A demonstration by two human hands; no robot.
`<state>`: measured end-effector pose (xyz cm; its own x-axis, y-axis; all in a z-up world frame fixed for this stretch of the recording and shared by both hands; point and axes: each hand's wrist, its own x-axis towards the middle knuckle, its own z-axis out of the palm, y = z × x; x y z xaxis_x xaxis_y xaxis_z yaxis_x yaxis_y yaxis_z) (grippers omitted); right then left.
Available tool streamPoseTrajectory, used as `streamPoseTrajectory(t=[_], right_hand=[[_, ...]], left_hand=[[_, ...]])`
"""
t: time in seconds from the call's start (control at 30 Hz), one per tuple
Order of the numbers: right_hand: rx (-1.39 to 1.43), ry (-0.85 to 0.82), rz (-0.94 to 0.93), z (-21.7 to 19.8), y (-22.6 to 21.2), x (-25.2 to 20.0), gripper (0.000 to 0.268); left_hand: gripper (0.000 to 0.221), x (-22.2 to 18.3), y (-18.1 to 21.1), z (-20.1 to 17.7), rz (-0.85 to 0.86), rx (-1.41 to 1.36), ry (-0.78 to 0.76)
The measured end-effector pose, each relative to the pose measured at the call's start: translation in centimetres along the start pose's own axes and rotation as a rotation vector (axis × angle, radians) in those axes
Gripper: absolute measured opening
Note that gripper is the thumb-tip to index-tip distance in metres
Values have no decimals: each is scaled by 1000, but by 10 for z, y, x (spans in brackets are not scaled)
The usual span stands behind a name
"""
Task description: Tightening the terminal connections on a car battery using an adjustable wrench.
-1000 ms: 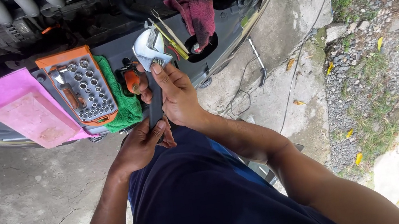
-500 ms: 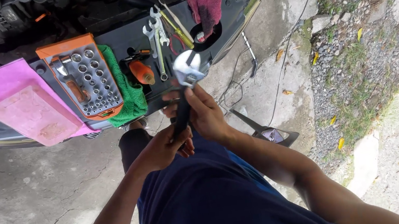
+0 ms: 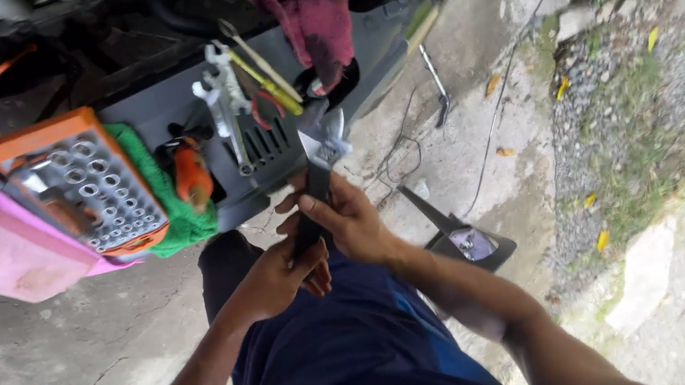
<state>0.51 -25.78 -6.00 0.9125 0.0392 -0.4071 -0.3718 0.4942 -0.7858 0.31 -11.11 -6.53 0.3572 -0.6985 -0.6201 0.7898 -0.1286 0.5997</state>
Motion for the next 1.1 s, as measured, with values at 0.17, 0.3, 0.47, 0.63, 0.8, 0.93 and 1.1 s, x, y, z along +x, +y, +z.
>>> streamPoseTrajectory(t=[0.17,0.3,0.47,0.63,0.8,0.93,1.1], right_hand=[[-84,-28,-80,-70,-45,56,30],[-123,49,-56,-121,-74,92,34],[-113,33,25,-145,-99,108,26],[4,79,53,-129,-79,112,25],[76,39,126,-112,-52,111,26],[78,20,171,-109,-61,111,34],[-563,49,36,-155,-89,124,32]], left_hand=[[22,81,33,29,78,4,33],[22,116,46,44,36,135,123],[27,119,37,33,-43,201,252],[30,121,47,29,-38,143,284],[29,137,43,41,60,151,241],[29,120,54,35,117,182,217],[28,90,21,0,34,188,275]])
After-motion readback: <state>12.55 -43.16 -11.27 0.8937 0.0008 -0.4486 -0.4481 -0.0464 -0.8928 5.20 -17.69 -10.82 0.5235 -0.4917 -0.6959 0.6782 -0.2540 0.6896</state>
